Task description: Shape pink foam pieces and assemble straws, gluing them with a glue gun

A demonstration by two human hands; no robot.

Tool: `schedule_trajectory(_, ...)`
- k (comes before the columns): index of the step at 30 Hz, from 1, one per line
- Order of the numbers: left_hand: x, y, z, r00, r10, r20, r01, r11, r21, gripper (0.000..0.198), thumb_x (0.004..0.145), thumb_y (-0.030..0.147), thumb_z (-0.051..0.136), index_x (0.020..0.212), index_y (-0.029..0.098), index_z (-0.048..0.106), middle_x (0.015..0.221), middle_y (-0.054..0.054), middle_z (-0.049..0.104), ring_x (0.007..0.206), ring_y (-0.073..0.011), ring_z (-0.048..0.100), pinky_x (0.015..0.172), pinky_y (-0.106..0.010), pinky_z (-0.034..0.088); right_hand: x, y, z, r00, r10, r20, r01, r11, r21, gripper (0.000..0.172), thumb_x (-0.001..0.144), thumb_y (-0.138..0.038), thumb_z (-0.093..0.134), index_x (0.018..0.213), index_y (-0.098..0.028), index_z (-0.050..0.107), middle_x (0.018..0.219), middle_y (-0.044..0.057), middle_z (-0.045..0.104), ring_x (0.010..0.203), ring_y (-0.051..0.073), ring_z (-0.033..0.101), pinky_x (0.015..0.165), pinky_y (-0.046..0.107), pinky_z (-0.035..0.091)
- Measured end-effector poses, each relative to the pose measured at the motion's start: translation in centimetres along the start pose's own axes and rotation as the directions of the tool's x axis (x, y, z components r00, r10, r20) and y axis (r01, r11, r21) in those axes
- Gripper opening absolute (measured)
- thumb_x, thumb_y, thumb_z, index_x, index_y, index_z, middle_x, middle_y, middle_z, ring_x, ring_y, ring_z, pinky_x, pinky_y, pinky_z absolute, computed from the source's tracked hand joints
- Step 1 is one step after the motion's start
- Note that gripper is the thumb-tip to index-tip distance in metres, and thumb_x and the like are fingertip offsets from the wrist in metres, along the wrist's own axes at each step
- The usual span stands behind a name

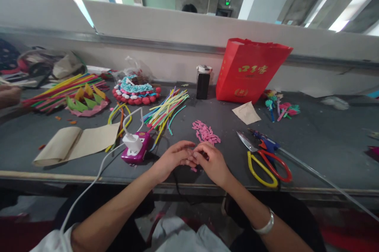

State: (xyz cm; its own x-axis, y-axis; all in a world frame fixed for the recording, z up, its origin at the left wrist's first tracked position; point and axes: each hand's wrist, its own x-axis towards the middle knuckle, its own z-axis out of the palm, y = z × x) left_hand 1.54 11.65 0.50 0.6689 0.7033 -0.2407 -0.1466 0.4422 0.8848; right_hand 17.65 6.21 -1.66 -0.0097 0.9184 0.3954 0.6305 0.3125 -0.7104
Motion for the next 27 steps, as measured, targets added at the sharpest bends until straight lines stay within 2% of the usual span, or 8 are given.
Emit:
schedule_trajectory(2, -0.1, 0.2, 0.1, 1.0, 0.015, -0.003, -0.015, 1.0, 0.019, 0.037, 0.072, 0.022, 0.069, 0.105, 0.011, 0.056, 0.078, -0.007, 0.07, 0.072, -0.0212, 0.069, 0.072, -0.037, 0.056, 0.1, 0.1, -0.1, 0.994, 0.107, -0.026, -0.102, 0.986, 0.131, 0.012, 0.087, -0.023, 0.055, 0.079, -0.02, 0.063, 0.08, 0.002, 0.063, 0.076, 0.015, 0.06, 0.069, 0.026, 0.046)
schedule_trajectory(5, -0.1, 0.2, 0.0, 0.998, 0.05, 0.025, -0.051, 0.997, 0.06, 0.033, 0.073, 0.027, 0.072, 0.098, 0.01, 0.06, 0.083, -0.008, 0.07, 0.074, -0.019, 0.068, 0.07, -0.032, 0.054, 0.1, 0.2, -0.1, 0.962, 0.274, 0.015, -0.263, 0.907, 0.329, 0.014, 0.086, -0.03, 0.054, 0.08, -0.019, 0.061, 0.068, -0.001, 0.061, 0.06, 0.013, 0.056, 0.058, 0.023, 0.045)
schedule_trajectory(8, 0.2, -0.2, -0.3, 0.994, 0.093, 0.05, -0.098, 0.988, 0.116, 0.03, 0.075, 0.03, 0.072, 0.096, 0.011, 0.062, 0.082, -0.006, 0.069, 0.069, -0.0149, 0.065, 0.068, -0.028, 0.052, 0.0, 0.1, -0.1, 0.932, 0.357, 0.065, -0.348, 0.828, 0.44, 0.018, 0.084, -0.036, 0.057, 0.08, -0.019, 0.06, 0.061, -0.003, 0.057, 0.05, 0.011, 0.051, 0.049, 0.021, 0.041)
schedule_trajectory(16, 0.7, -1.2, -0.7, 0.978, 0.208, -0.021, -0.2, 0.959, 0.201, 0.029, 0.076, 0.035, 0.073, 0.094, 0.014, 0.066, 0.075, -0.001, 0.066, 0.06, -0.0088, 0.056, 0.059, -0.02, 0.045, -0.1, -0.5, 0.2, 0.911, 0.408, 0.061, -0.383, 0.781, 0.493, 0.024, 0.081, -0.041, 0.061, 0.082, -0.016, 0.062, 0.059, -0.003, 0.058, 0.047, 0.009, 0.05, 0.043, 0.019, 0.04)
schedule_trajectory(23, 0.1, -0.9, -0.1, 0.965, 0.253, -0.071, -0.232, 0.947, 0.223, 0.022, 0.074, 0.032, 0.075, 0.085, 0.015, 0.068, 0.071, 0.0, 0.065, 0.06, -0.0091, 0.057, 0.059, -0.02, 0.045, -0.2, -1.2, 0.2, 0.884, 0.451, 0.124, -0.438, 0.704, 0.559, 0.031, 0.079, -0.046, 0.061, 0.076, -0.016, 0.062, 0.063, 0.0, 0.06, 0.046, 0.008, 0.05, 0.038, 0.017, 0.038)
schedule_trajectory(27, 0.0, -0.7, -0.1, 0.968, 0.238, -0.082, -0.225, 0.964, 0.143, 0.022, 0.077, 0.033, 0.072, 0.085, 0.015, 0.062, 0.069, 0.001, 0.065, 0.057, -0.0097, 0.058, 0.056, -0.02, 0.046, -0.2, -1.3, -0.1, 0.891, 0.441, 0.103, -0.416, 0.707, 0.571, 0.033, 0.081, -0.049, 0.058, 0.079, -0.016, 0.063, 0.066, 0.001, 0.062, 0.049, 0.01, 0.053, 0.04, 0.018, 0.04)
